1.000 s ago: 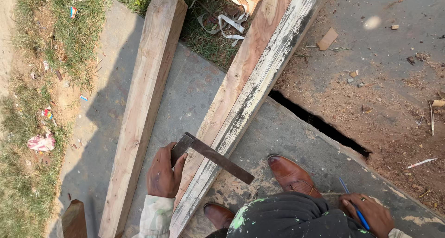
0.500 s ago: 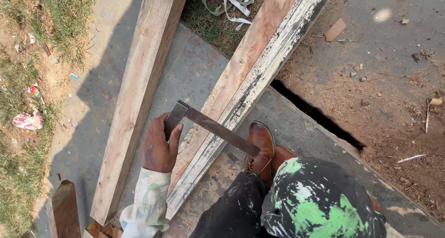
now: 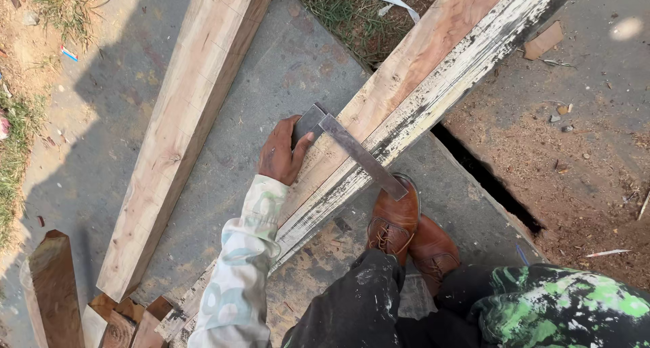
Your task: The person uses a try square and a blue pen to mark perpendicular lines on several wooden planks. They reposition the square along the planks and draw lines, then move to another plank and repeat the process.
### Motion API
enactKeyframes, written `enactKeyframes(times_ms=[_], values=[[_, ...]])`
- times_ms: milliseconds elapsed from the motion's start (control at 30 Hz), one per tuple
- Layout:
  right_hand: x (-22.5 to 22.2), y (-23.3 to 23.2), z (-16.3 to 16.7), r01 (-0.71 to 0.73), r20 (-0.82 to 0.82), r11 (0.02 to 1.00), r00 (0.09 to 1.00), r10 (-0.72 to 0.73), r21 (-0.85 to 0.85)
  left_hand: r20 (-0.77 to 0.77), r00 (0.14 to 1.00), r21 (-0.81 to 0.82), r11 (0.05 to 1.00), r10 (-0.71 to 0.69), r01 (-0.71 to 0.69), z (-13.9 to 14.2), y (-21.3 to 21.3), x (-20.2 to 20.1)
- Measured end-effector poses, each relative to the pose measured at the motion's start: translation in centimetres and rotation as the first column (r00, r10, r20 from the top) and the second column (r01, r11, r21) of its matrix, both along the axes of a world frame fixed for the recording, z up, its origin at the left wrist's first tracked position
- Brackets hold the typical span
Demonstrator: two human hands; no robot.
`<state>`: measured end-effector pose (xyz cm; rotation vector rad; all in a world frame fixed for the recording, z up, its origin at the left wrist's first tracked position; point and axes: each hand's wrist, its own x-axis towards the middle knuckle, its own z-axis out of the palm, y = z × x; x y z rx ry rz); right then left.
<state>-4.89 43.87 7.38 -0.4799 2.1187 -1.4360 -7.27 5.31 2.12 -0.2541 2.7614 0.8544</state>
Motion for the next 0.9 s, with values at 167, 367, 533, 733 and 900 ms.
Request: enactKeyframes(times_ms=[167, 367, 533, 733, 900], values=[[-3.8, 13.1, 1.5, -0.245, -0.151, 0.927, 0.943, 0.296, 0.282, 0.031, 0.999, 0.08, 0.997, 0.014, -0.016, -0.9, 1.5, 0.6], [-19.0, 7.8, 4.3, -0.49, -0.358, 0.75, 0.67, 0.651, 0.445, 0.006, 1.0, 0.053, 0.999, 0.013, -0.013, -1.6, 2.3, 0.9], [-25.9, 1.2, 5.9, -0.578, -0.46, 0.604, 0.395, 0.795, 0.548, -0.096, 0.994, 0.031, 0.998, -0.052, 0.055, -2.1, 2.3, 1.1], [-28.4, -7.8, 6.8, -0.579, -0.698, 0.68, 0.246, 0.672, 0.45, -0.06, 0.998, 0.047, 0.998, -0.037, 0.04, -1.7, 2.6, 0.8], [-24.2, -10.7, 3.2, -0.514, -0.66, 0.839, 0.57, 0.49, 0.178, -0.093, 0.994, 0.056, 0.997, -0.052, 0.058, -1.7, 2.8, 0.7]])
